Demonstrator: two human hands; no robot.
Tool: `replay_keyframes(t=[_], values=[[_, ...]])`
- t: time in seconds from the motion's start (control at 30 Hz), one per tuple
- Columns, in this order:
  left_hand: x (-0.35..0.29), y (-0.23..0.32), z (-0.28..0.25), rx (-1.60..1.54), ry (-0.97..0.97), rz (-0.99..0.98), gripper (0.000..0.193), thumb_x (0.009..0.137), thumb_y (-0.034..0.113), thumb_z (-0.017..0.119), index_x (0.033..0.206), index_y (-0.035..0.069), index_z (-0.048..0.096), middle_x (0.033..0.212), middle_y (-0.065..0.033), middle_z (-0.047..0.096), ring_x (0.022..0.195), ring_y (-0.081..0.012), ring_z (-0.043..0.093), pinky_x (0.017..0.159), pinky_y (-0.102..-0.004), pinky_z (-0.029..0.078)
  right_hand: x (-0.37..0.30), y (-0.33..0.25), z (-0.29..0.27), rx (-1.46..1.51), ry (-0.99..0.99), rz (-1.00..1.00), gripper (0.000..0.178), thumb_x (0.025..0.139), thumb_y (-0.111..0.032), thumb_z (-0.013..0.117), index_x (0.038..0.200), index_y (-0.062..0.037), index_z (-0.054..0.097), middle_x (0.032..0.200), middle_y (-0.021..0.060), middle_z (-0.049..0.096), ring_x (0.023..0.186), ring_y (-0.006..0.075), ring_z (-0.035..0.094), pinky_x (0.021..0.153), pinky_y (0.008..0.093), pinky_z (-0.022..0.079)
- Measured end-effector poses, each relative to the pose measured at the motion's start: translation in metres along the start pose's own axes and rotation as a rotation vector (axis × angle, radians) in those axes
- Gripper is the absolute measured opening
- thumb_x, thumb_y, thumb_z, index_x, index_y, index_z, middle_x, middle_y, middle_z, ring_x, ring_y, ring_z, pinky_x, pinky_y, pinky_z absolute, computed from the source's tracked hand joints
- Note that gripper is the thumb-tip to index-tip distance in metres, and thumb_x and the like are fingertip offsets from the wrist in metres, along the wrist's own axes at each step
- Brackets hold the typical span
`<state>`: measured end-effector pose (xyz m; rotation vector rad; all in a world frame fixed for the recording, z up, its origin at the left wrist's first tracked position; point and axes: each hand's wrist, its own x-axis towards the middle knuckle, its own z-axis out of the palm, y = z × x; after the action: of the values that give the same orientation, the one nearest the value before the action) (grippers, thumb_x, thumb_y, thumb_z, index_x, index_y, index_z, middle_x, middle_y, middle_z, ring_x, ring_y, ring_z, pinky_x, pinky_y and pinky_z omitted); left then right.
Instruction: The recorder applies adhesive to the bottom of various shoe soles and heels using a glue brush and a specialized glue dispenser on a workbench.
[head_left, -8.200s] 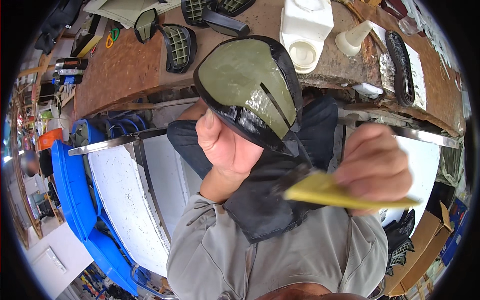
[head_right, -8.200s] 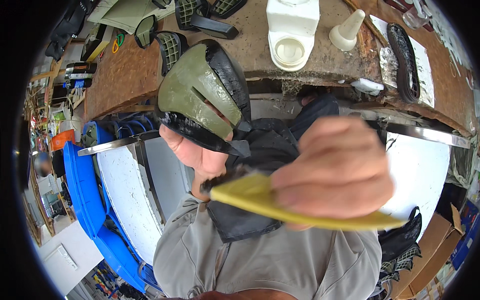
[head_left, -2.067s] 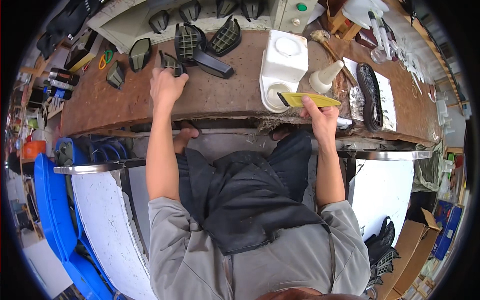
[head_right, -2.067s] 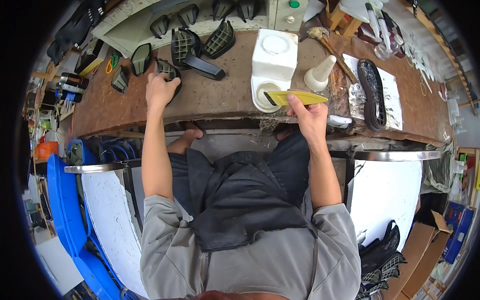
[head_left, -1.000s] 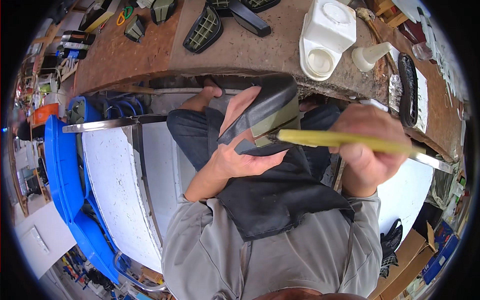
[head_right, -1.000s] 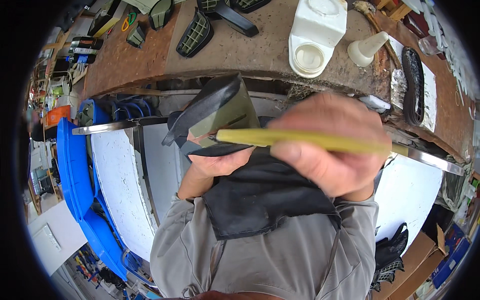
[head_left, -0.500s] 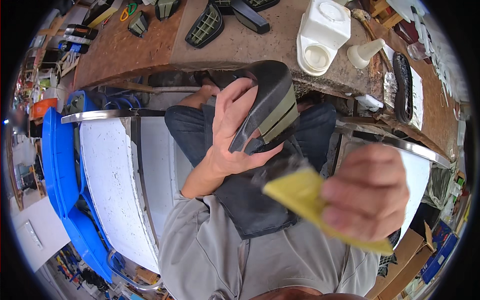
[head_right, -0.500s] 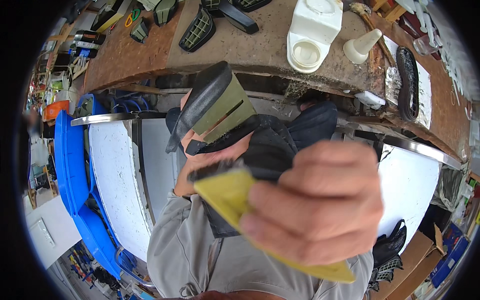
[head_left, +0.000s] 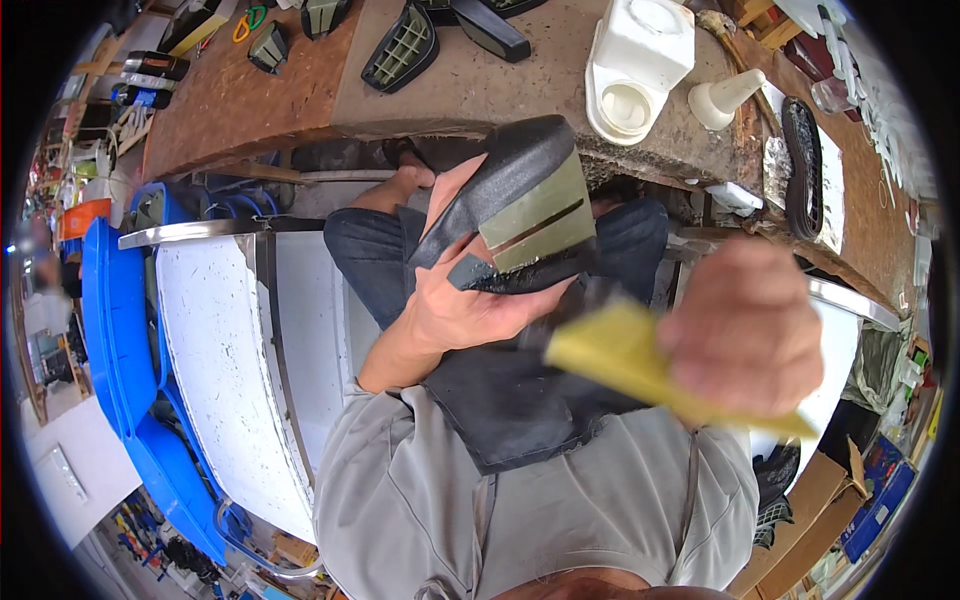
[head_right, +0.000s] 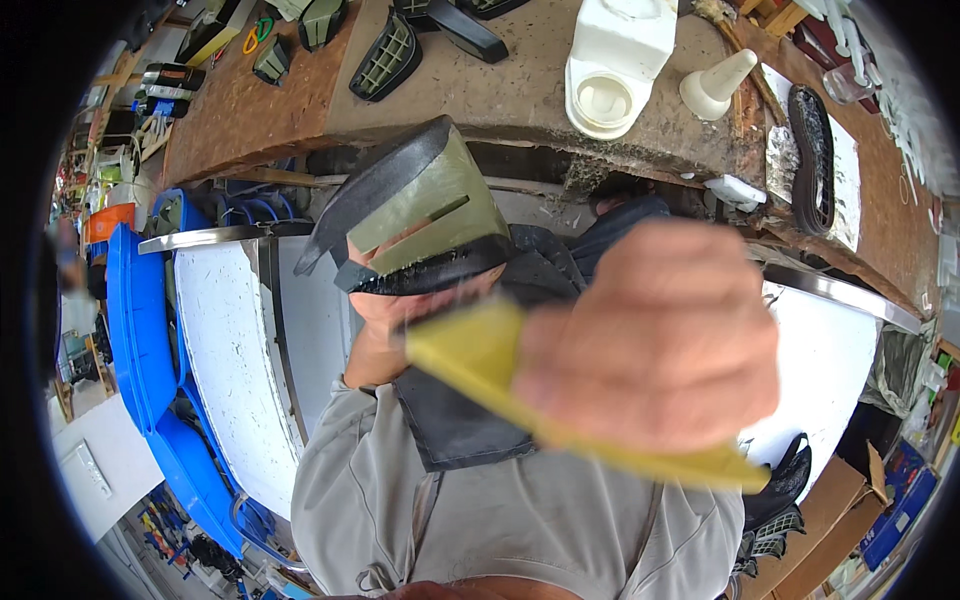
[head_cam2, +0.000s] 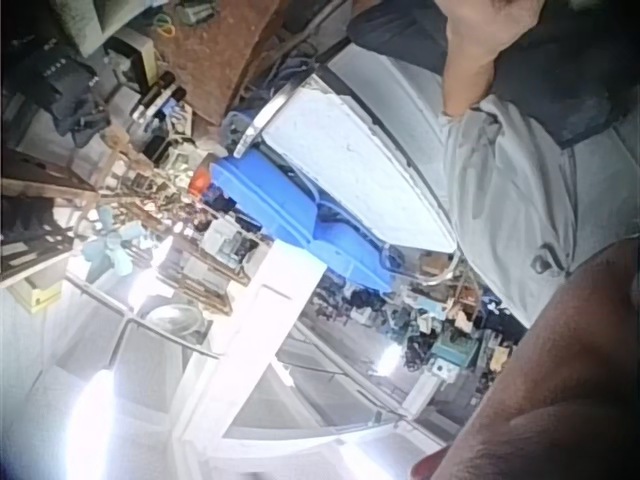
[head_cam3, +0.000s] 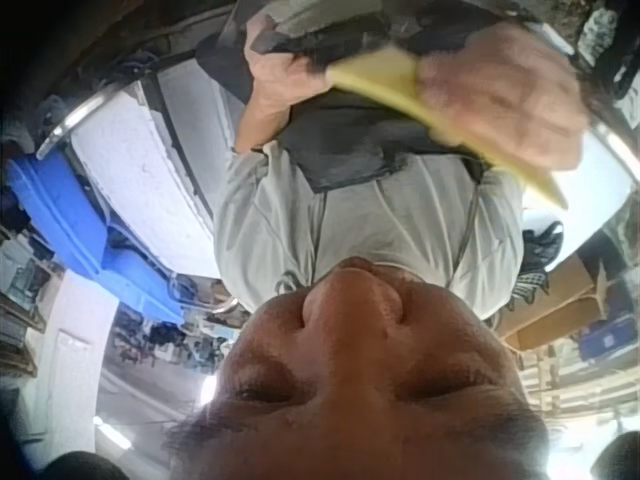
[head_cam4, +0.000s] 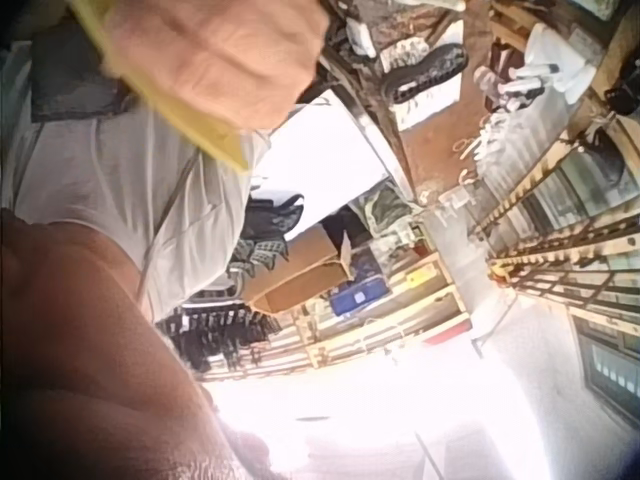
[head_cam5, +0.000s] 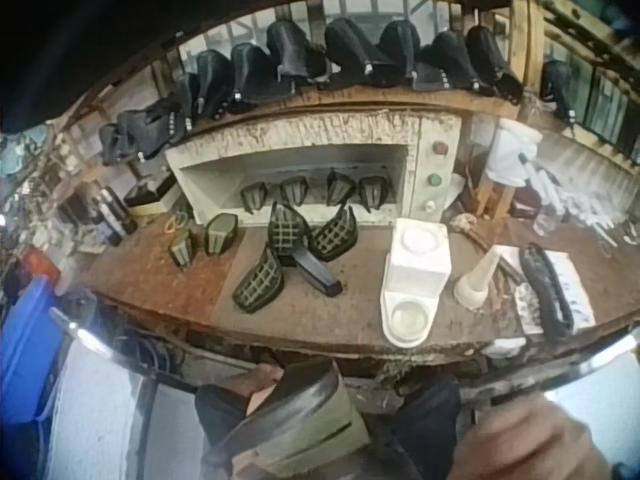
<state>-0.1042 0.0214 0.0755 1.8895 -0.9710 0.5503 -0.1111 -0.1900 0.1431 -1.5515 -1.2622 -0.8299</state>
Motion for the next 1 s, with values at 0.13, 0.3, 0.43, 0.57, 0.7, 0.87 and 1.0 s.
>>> replay_keyframes(t=[0.13,0.3,0.43,0.57,0.7,0.87,1.0], values=[[0.008,0.006,0.002,-0.11,0.051,-0.072,0.036,0.06,0.012,0.08,0.095,0.012,0.07,0.098,-0.0083,0.065,0.093,-0.0295,0.06,0.082,-0.0399,0.047,-0.007,-0.001,-0.01,0.059,-0.106,0.057,0.015,0.078,-0.016,0.068,0.084,-0.002,0.065,0.075,0.0112,0.063,0.052,0.0157,0.056,0.042,0.0265,0.04],[0.015,0.012,0.001,-0.277,0.122,-0.226,0.034,0.06,0.009,0.082,0.091,0.002,0.069,0.096,-0.0119,0.066,0.09,-0.0275,0.062,0.08,-0.0358,0.047,-0.011,-0.001,-0.014,0.002,0.033,0.191,0.018,0.078,-0.018,0.071,0.08,-0.0011,0.065,0.074,0.0107,0.064,0.052,0.016,0.056,0.043,0.0264,0.042],[0.016,0.007,-0.003,-0.355,0.065,-0.174,0.047,0.059,0.011,0.085,0.099,-0.002,0.065,0.101,-0.0145,0.064,0.095,-0.0264,0.061,0.084,-0.0354,0.046,-0.019,0.0,-0.019,0.157,0.073,0.141,0.024,0.079,-0.023,0.07,0.08,0.0002,0.064,0.077,0.0126,0.065,0.054,0.0183,0.059,0.043,0.0279,0.043],[0.007,-0.004,-0.004,-0.547,0.0,-0.135,0.089,0.053,0.016,0.09,0.127,-0.006,0.046,0.117,-0.0166,0.057,0.11,-0.0265,0.055,0.096,-0.0394,0.042,-0.027,0.006,-0.013,0.249,0.118,0.088,0.016,0.079,-0.014,0.068,0.085,0.0017,0.067,0.078,0.0123,0.067,0.057,0.0175,0.062,0.039,0.0246,0.042],[-0.006,-0.011,0.0,-0.572,0.118,-0.255,0.103,0.055,0.022,0.089,0.138,-0.001,0.032,0.136,-0.0184,0.042,0.12,-0.0281,0.047,0.1,-0.045,0.039,-0.028,0.004,-0.003,0.152,0.316,0.241,0.016,0.079,-0.013,0.068,0.086,0.0016,0.067,0.076,0.0123,0.067,0.058,0.0193,0.061,0.042,0.0279,0.045],[-0.003,-0.022,0.01,-0.749,0.16,-0.095,0.097,0.064,0.027,0.083,0.141,0.003,0.028,0.14,-0.0172,0.036,0.124,-0.0295,0.043,0.102,-0.0475,0.037,-0.023,0.002,-0.003,0.205,0.407,0.184,0.02,0.077,-0.014,0.071,0.089,0.0021,0.067,0.077,0.014,0.067,0.062,0.0207,0.062,0.044,0.0297,0.045],[-0.001,-0.024,0.012,-0.961,0.136,-0.174,0.074,0.082,0.032,0.064,0.141,0.006,0.028,0.141,-0.016,0.036,0.126,-0.0322,0.04,0.104,-0.0492,0.035,-0.024,0.001,-0.001,0.266,0.092,0.026,0.02,0.08,-0.02,0.067,0.081,-0.0001,0.063,0.078,0.0132,0.064,0.063,0.0251,0.061,0.051,0.0367,0.047]])
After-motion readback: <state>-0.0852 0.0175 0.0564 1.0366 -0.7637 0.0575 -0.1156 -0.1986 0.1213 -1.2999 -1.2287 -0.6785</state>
